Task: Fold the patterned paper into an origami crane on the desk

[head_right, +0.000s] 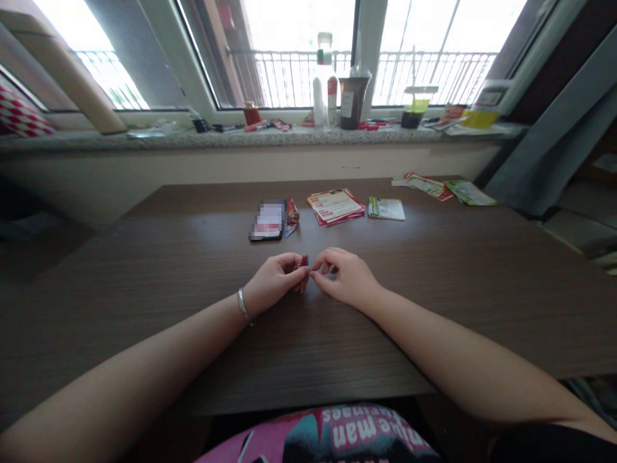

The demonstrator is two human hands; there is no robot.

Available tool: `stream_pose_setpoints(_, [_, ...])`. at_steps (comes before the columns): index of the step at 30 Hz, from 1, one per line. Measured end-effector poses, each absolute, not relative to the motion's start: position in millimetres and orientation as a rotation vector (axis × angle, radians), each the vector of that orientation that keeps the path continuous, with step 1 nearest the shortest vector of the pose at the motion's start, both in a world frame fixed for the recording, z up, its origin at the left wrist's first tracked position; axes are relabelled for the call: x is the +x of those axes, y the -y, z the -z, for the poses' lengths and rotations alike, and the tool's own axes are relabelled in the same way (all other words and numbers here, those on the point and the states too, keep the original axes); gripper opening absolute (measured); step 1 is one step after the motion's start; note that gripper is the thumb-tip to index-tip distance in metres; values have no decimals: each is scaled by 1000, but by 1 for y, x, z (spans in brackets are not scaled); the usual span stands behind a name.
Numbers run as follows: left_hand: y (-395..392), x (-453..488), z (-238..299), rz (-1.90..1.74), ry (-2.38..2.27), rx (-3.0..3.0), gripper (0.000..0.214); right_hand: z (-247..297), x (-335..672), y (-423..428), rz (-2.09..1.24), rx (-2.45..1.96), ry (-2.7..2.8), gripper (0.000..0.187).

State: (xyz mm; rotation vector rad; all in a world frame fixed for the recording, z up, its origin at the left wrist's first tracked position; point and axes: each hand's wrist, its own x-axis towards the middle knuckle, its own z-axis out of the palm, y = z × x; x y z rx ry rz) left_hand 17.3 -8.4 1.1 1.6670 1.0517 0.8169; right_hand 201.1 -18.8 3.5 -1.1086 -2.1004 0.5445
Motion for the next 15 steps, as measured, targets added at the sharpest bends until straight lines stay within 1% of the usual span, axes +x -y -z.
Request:
stream_pose_setpoints(5, [10, 19, -1, -821, -1096, 1704, 22, 5, 194, 16, -781, -1262, 1940, 13])
stream_pose_setpoints(9, [11, 19, -1, -864, -1090, 1746, 15, 9, 191, 14, -984, -1292, 1829, 17])
stream_pose_setpoints(12, [10, 19, -1, -901, -1093, 1808, 11, 9, 190, 13, -1051, -1258, 1808, 18])
stream_pose_setpoints(15, [8, 18, 2, -900, -1080, 1788, 12, 10, 191, 13, -1066, -1242, 1808, 16])
